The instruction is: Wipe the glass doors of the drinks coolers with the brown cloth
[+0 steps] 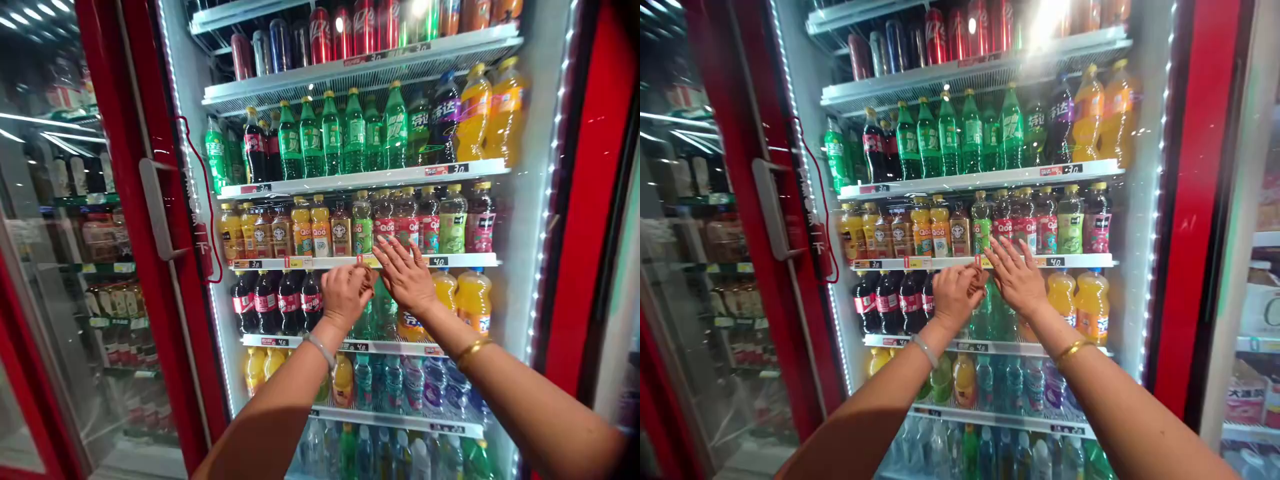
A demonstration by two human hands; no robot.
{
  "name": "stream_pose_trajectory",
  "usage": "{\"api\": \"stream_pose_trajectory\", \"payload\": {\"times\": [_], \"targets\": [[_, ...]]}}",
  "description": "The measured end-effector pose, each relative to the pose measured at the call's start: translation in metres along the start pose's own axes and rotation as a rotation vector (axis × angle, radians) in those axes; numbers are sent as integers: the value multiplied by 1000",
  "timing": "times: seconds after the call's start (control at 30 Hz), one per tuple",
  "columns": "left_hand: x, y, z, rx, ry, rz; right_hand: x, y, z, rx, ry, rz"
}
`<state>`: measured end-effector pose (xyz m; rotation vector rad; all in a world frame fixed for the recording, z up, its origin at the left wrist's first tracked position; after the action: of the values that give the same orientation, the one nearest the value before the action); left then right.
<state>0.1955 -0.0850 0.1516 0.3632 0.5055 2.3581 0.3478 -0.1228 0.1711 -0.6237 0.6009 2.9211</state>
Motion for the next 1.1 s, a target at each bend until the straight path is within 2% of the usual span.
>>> {"api": "stream_pose_trajectory", "payload": {"times": [0.1,0.17,0.23,0.3,0.4,0.5,0.6,0.7,0.8,0.87,0.93,1.0,1.03,1.1], "targets": [[-22,-13,-18,128,-235,16,7,-4,-6,-29,3,-13],[-25,-10,-18,174,-368,24,8,-4,-7,-53,9,-12],[-21,-2,-8,196,-442,36,7,-3,-6,-71,13,-3],[-12,9,11,171,-340,45,4,-2,-5,-83,19,19],[0,20,30,56,9,18,1,0,-5,-93,43,117],[-11,17,28,6,196,-73,7,8,-16,-121,73,280],[-23,6,18,25,312,-222,30,16,-35,-85,155,422],[-33,-9,12,82,337,-403,49,21,-48,-84,169,507],[-37,-26,11,196,306,-612,51,27,-43,-218,170,521],[-33,-27,12,259,278,-689,45,29,-34,-284,191,507],[-26,-16,14,305,214,-734,36,27,-23,-270,177,457],[-18,3,18,324,123,-744,26,26,-14,-215,169,385],[-13,15,21,293,83,-701,22,27,-11,-191,189,351],[-2,37,29,141,41,-524,19,32,-6,-170,250,294]]}}
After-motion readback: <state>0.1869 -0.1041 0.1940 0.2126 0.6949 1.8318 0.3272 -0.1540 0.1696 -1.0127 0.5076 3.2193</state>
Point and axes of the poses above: each hand's wrist, its own z-axis towards the middle knuckle, its own y-axis out of the back of the hand, x = y × z, the point moved 7 cm from there along z, towards the middle knuckle, and after that the axes turned 9 degrees about x, right-handed, at the moved point
